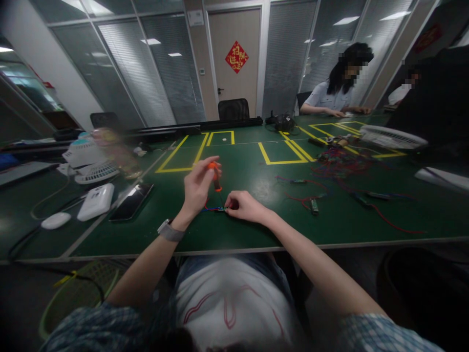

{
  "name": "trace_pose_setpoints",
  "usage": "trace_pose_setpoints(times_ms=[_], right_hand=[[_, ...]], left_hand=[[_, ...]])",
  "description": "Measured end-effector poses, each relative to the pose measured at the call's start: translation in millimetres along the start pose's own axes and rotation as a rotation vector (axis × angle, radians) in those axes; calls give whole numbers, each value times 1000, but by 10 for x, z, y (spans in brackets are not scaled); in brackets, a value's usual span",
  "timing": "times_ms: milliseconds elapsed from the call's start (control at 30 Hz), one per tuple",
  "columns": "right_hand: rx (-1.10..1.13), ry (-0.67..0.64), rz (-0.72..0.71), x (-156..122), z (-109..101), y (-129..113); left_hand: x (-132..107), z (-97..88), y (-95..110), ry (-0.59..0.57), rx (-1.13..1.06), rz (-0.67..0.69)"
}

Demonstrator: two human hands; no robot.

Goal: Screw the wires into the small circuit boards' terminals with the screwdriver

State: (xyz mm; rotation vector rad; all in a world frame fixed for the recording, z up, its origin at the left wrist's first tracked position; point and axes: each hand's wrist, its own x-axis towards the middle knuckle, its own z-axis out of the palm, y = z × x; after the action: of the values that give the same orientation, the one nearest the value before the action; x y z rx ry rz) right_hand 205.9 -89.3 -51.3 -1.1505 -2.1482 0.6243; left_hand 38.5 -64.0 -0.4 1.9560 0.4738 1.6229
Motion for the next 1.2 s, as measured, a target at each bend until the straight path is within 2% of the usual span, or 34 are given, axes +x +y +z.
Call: trace_pose_setpoints(times_ms=[133, 300, 500, 667, 867, 1200], right_hand=[[4, 1, -2, 2, 4, 1], [23, -1, -4, 2, 11, 14], [7, -5, -7, 7, 9, 25], [15, -6, -1, 6, 11, 28], [18, -10, 6, 7, 10, 22], [19, -5, -1, 1, 12, 37]], left_hand=[[9, 19, -22, 33, 66, 40], [18, 19, -42, 134, 180, 37], [14, -8, -55, 53, 98, -30], [10, -5, -65, 52, 23, -85], [1, 16, -17, 38, 18, -44], [30, 7, -11, 131, 169, 59]])
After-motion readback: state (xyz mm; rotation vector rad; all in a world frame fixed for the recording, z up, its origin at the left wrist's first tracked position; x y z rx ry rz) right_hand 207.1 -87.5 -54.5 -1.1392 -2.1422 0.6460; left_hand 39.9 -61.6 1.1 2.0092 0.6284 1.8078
